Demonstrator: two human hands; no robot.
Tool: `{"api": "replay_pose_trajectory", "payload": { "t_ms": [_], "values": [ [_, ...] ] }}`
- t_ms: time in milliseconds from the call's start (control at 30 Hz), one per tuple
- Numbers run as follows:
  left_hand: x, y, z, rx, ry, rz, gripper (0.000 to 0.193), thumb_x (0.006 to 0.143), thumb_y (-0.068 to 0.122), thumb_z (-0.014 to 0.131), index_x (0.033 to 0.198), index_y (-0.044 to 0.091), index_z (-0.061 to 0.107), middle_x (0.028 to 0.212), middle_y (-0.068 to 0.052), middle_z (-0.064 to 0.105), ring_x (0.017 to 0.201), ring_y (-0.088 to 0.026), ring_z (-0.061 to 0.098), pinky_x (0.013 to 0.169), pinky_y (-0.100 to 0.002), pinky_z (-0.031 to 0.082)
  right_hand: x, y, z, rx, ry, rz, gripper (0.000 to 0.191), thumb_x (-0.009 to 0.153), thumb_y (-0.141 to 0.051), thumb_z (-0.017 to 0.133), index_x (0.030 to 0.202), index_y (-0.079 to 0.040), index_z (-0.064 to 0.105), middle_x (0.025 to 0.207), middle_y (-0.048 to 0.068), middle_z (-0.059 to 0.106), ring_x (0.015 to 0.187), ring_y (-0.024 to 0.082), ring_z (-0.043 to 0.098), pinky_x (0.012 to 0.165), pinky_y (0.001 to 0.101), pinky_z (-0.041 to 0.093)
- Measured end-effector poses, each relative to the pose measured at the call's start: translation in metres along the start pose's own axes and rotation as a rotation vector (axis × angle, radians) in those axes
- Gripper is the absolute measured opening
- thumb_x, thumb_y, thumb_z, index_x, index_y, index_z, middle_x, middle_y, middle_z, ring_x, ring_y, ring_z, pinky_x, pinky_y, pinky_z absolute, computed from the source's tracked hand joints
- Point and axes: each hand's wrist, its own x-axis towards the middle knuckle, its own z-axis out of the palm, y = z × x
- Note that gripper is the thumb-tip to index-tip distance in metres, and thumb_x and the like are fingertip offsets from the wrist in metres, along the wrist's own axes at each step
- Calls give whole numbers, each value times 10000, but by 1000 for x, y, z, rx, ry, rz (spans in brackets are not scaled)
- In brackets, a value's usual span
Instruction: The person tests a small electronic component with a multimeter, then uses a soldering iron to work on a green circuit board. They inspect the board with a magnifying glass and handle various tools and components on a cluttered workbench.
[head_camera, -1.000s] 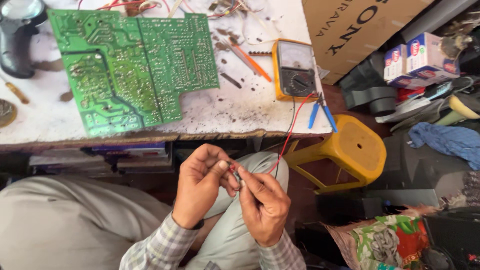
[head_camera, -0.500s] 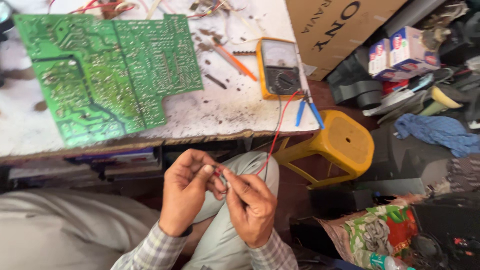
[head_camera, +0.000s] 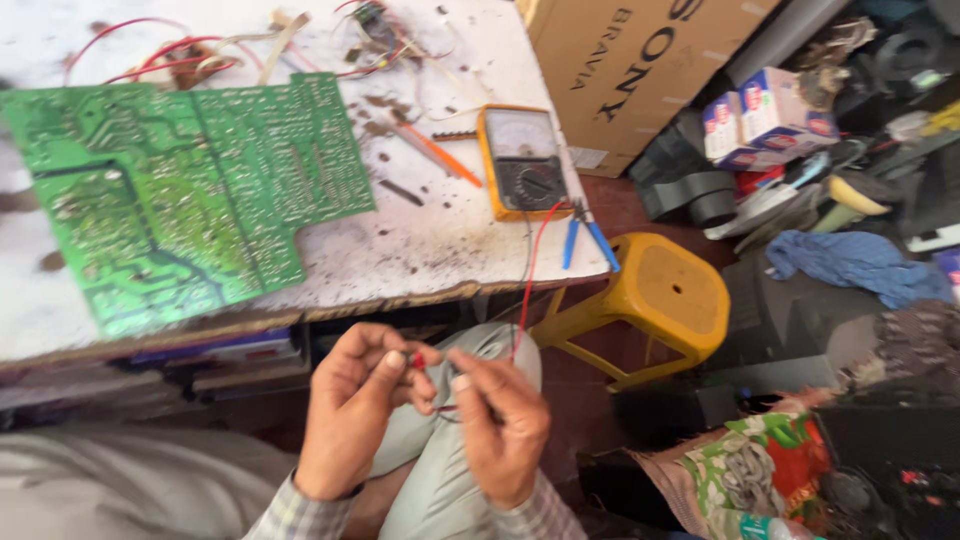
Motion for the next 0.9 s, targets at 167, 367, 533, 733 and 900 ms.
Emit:
{"api": "replay_pose_trajectory", "payload": {
  "t_ms": [167,367,533,733,900],
  "values": [
    [0,3,-2,-91,-22,-13,79,1046,57,510,1077,-15,518,994,-209,724,687,-192,693,621,-337,604,-2,0,0,-66,37,95,268,932,24,672,1183,-22,756,875,32,663,667,38,508,539,204,372],
    [2,4,-5,-32,-5,18,72,1042,30,518,1080,-27,541,982,-196,722,692,-177,686,597,-327,599,-4,-3,7,-93,-14,36,257,918,13,687,1164,-27,749,897,30,684,652,35,529,532,208,397],
    [3,5,-9,-9,-21,36,57,1035,2,507,1074,-22,540,990,-190,719,706,-176,694,599,-322,601,-4,-1,12,-104,-1,17,238,939,6,699,1167,-28,757,890,40,684,664,44,534,553,210,411],
    [2,4,-12,-22,-34,23,49,1040,-12,492,1067,-20,532,990,-192,716,720,-184,700,603,-327,605,-3,-3,15,-101,-26,-45,243,943,13,695,1176,-30,747,921,50,706,672,48,577,582,213,457],
    [1,5,-13,-18,-41,20,52,1033,-20,491,1070,-16,527,978,-192,721,715,-189,703,596,-329,605,-2,-4,19,-153,-30,-106,262,933,30,717,1185,-36,745,937,57,710,698,57,610,601,217,487]
  ]
}}
